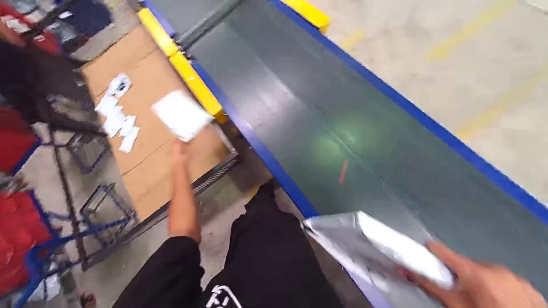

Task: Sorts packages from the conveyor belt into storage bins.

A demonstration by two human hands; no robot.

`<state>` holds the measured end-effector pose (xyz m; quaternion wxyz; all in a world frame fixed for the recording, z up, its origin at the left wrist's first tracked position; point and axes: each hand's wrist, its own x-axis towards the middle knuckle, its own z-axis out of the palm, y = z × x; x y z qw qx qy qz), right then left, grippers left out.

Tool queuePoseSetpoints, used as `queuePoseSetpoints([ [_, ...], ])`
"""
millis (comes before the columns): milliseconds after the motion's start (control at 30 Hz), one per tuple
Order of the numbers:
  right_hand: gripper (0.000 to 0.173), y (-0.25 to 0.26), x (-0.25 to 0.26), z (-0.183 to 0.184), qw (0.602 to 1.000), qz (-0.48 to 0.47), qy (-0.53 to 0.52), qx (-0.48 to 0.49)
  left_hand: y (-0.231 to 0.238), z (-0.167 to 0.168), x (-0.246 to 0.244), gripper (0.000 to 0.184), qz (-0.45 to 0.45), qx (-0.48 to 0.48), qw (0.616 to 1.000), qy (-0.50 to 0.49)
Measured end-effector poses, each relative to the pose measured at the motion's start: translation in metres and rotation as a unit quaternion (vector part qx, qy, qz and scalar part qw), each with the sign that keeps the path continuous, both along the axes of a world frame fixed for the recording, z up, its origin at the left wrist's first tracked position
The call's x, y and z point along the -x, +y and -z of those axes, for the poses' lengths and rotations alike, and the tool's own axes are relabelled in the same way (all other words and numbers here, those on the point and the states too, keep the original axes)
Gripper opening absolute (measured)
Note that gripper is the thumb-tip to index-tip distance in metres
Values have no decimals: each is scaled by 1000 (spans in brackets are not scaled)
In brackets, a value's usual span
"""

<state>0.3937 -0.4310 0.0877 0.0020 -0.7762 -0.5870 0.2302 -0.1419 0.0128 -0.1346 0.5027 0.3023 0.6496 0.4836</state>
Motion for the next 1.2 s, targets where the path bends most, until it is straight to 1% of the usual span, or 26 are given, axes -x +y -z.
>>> queuePoseSetpoints([
  [33, 63, -3, -6, 6, 998, 16, -4, -64, -12, -10, 38, 47, -40, 46, 997, 39],
  [67, 68, -10, -9, 11, 991, 57, -5, -122, -27, -25, 55, 50, -43, 76, 992, 95],
  [100, 69, -21, -8, 14, 978, 127, 16, -163, -38, -35, 56, 50, -24, 72, 985, 152],
  [133, 68, -34, -3, 16, 954, 220, 49, -197, -43, -43, 39, 51, 35, 40, 986, 158],
  [167, 61, -50, 5, 22, 913, 320, 90, -235, -44, -40, 10, 51, 125, 4, 986, 114],
  [200, 52, -67, 19, 33, 852, 415, 153, -281, -47, -32, -36, 50, 221, -16, 974, 41],
  [233, 47, -84, 36, 47, 771, 495, 224, -332, -61, -26, -98, 51, 323, -10, 946, -29],
  [300, 48, -103, 81, 79, 585, 619, 327, -409, -122, -40, -226, 64, 544, 38, 833, -94],
  [333, 49, -110, 104, 95, 493, 652, 358, -451, -165, -56, -282, 65, 617, 52, 780, -89],
  [367, 52, -116, 132, 109, 406, 675, 378, -486, -209, -78, -321, 55, 667, 54, 739, -78],
  [433, 61, -135, 186, 135, 274, 712, 392, -514, -281, -110, -375, 29, 770, 44, 631, -83],
  [467, 65, -145, 213, 148, 217, 724, 394, -524, -301, -108, -401, 23, 828, 53, 554, -71],
  [533, 69, -166, 266, 175, 110, 720, 400, -557, -357, -99, -448, 34, 920, 63, 387, -5],
  [600, 60, -190, 305, 196, -3, 706, 392, -590, -439, -93, -481, 49, 965, 70, 252, 26],
  [633, 53, -205, 318, 201, -67, 705, 371, -600, -484, -89, -488, 50, 972, 91, 216, -2],
  [667, 45, -225, 324, 204, -126, 705, 327, -616, -530, -88, -490, 52, 970, 136, 195, -50],
  [733, 38, -283, 331, 203, -206, 703, 209, -648, -608, -82, -481, 64, 943, 255, 164, -136],
  [800, 33, -359, 325, 198, -234, 687, 90, -682, -646, -77, -467, 82, 940, 284, 92, -164],
  [833, 34, -408, 319, 197, -235, 673, 35, -700, -650, -76, -459, 85, 945, 277, 67, -158],
  [867, 36, -466, 315, 194, -226, 659, -20, -717, -651, -73, -450, 86, 950, 270, 59, -147],
  [933, 46, -596, 302, 198, -190, 619, -90, -756, -635, -57, -441, 87, 958, 252, 76, -111],
  [1000, 63, -713, 281, 211, -134, 583, -100, -795, -607, -42, -435, 91, 963, 227, 128, -66],
  [1033, 68, -757, 266, 208, -109, 590, -99, -794, -596, -36, -433, 92, 964, 211, 153, -52],
  [1100, 78, -794, 239, 201, -19, 682, -133, -719, -572, -31, -425, 91, 960, 194, 200, -31],
  [1133, 84, -792, 227, 198, 47, 723, -144, -674, -558, -28, -419, 87, 956, 188, 222, -24],
  [1200, 86, -762, 206, 206, 174, 771, -126, -600, -534, -20, -404, 75, 947, 176, 270, -8],
])
